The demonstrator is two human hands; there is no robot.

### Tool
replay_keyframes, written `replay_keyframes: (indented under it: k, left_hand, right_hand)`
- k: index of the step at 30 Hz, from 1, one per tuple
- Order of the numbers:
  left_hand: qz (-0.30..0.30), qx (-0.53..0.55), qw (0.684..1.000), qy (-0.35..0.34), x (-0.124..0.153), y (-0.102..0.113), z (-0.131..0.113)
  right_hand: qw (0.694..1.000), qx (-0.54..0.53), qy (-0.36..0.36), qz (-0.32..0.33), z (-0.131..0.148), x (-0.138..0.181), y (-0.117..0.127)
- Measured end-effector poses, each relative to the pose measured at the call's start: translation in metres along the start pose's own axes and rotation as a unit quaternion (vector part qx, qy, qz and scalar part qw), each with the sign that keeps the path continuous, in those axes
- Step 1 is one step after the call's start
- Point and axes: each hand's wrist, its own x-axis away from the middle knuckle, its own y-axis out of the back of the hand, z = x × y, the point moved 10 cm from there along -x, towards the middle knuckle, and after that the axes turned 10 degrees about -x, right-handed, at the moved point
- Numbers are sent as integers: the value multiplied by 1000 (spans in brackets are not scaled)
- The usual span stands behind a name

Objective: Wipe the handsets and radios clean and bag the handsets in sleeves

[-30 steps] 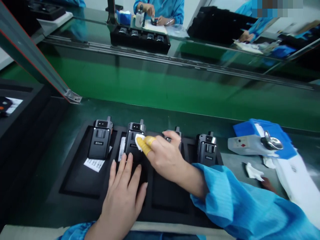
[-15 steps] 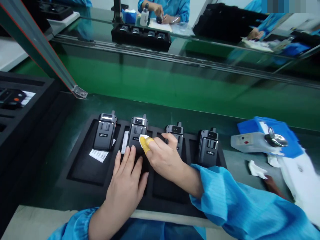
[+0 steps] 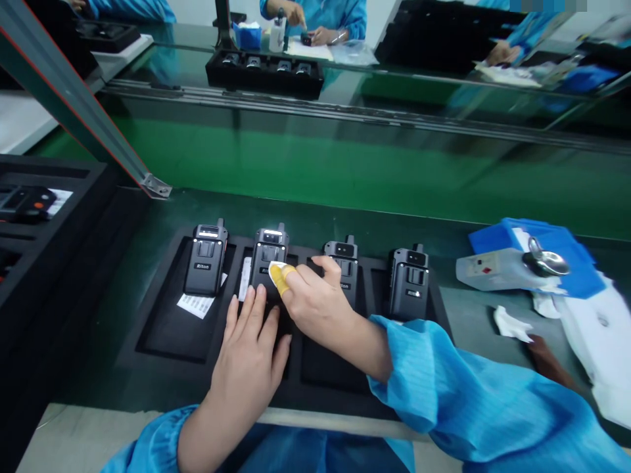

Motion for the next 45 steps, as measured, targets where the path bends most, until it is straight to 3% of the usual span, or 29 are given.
replay_keyframes:
  k: [6,11,17,21,26,32,40,45]
  left_hand:
    - [0,-1,1000,-3,-1,1,0]
    - [-1,11,1000,-2,0,-1,-1]
    - [-50,54,997,11,6,19,14]
    - [-89,7,995,49,15,35,53]
    - [-65,-44,992,94,21,24,89]
    - [-50,-52,994,85,19,17,86]
    - [-57,-44,994,85,18,18,88]
    - [-59,-34,995,79,19,17,87]
  right_hand:
    - [1000,-5,-23,11,-2,13,-2]
    - [997,-1,-72,41,-22,21,0]
    - [998,10,-61,2,-38,-8,15]
    - [999,2,-12,-36,-29,-45,8]
    - [997,-25,60,-33,-2,-89,-22]
    - [991,-44,127,-24,25,-113,-48]
    - [991,-14,129,-32,16,-95,-37]
    - [989,-27,139,-51,27,-105,-40]
